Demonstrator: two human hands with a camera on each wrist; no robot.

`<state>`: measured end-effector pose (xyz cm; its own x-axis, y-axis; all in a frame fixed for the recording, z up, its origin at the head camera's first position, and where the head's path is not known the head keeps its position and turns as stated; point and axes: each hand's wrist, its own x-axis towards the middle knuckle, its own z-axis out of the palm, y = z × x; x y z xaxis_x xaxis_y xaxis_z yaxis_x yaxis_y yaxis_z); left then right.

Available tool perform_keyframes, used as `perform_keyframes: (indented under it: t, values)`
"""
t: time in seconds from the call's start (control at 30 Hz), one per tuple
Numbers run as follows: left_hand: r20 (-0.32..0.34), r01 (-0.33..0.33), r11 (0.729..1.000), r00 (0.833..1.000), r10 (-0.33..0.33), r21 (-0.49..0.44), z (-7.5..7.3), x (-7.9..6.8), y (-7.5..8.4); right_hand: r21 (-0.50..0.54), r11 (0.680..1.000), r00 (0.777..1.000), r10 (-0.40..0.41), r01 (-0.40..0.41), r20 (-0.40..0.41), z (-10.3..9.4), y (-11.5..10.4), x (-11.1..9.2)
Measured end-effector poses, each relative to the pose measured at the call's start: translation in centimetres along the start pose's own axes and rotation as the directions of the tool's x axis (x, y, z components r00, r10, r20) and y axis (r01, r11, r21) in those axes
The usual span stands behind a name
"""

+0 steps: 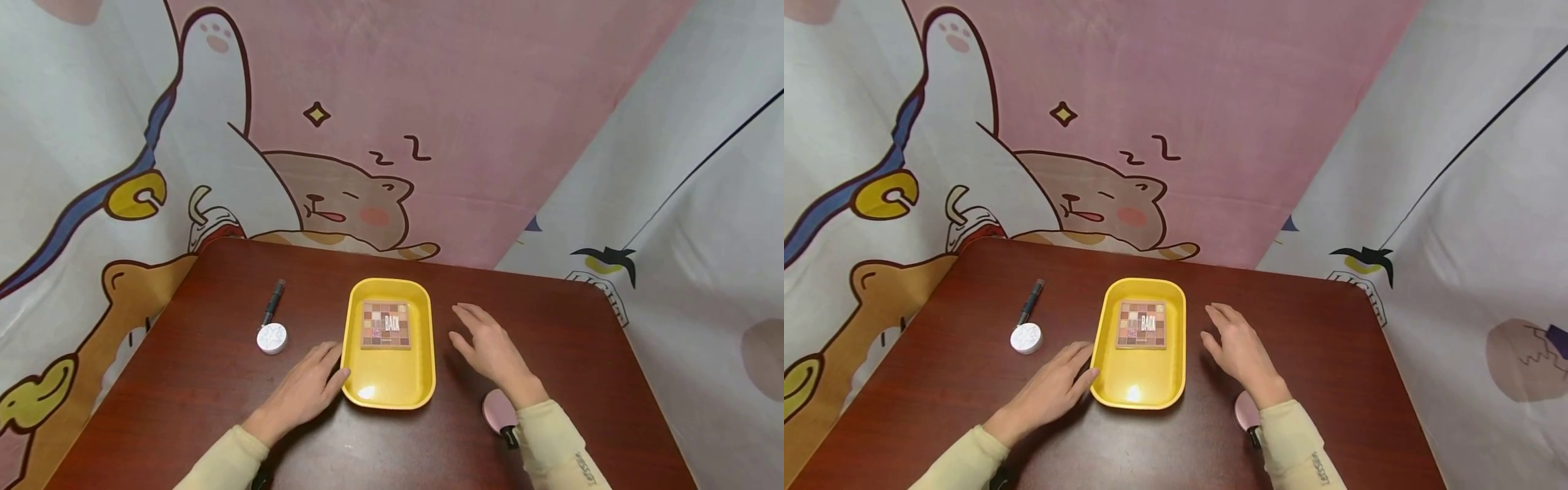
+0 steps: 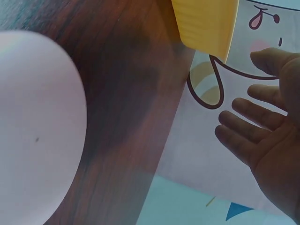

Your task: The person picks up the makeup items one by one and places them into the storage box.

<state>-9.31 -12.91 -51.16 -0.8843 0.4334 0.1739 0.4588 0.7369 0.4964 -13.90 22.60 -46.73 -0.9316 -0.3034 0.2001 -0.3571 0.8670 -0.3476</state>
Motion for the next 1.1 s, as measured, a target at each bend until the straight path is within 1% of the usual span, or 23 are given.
perform_keyframes:
  t: [0.27, 0.6, 0.77, 0.87, 0.97, 1.1]
  values:
    - [0.018, 0.015, 1.0, 1.0, -0.015, -0.006, -0.1, 0.0, 0.0, -0.006, 1.0, 1.0, 0.015, -0.015, 0.003, -0.5, 0.8, -0.7]
    - [0.036, 0.031, 0.999, 0.999, -0.03, -0.009, -0.1, 0.1, 0.1, -0.006, 1.0, 0.999, 0.026, -0.026, -0.019, -1.0, 1.6, -1.6]
    - [0.034, 0.032, 0.999, 0.999, -0.031, -0.01, -0.1, 0.1, 0.0, -0.01, 0.998, 0.998, 0.057, -0.057, 0.004, -1.2, 2.0, -2.1]
    - [0.02, 0.02, 1.0, 1.0, -0.02, -0.01, -0.1, 0.1, 0.0, -0.012, 0.998, 0.998, 0.069, -0.069, 0.012, -1.1, 2.3, -2.4]
    - [0.007, 0.008, 1.0, 1.0, -0.008, -0.009, -0.1, 0.1, 0.0, -0.018, 0.998, 0.998, 0.061, -0.061, -0.004, -1.1, 2.6, -2.9]
    - [0.009, 0.01, 1.0, 1.0, -0.01, -0.004, -0.1, 0.0, 0.0, -0.023, 0.999, 0.998, 0.022, -0.023, -0.055, -1.1, 3.1, -3.4]
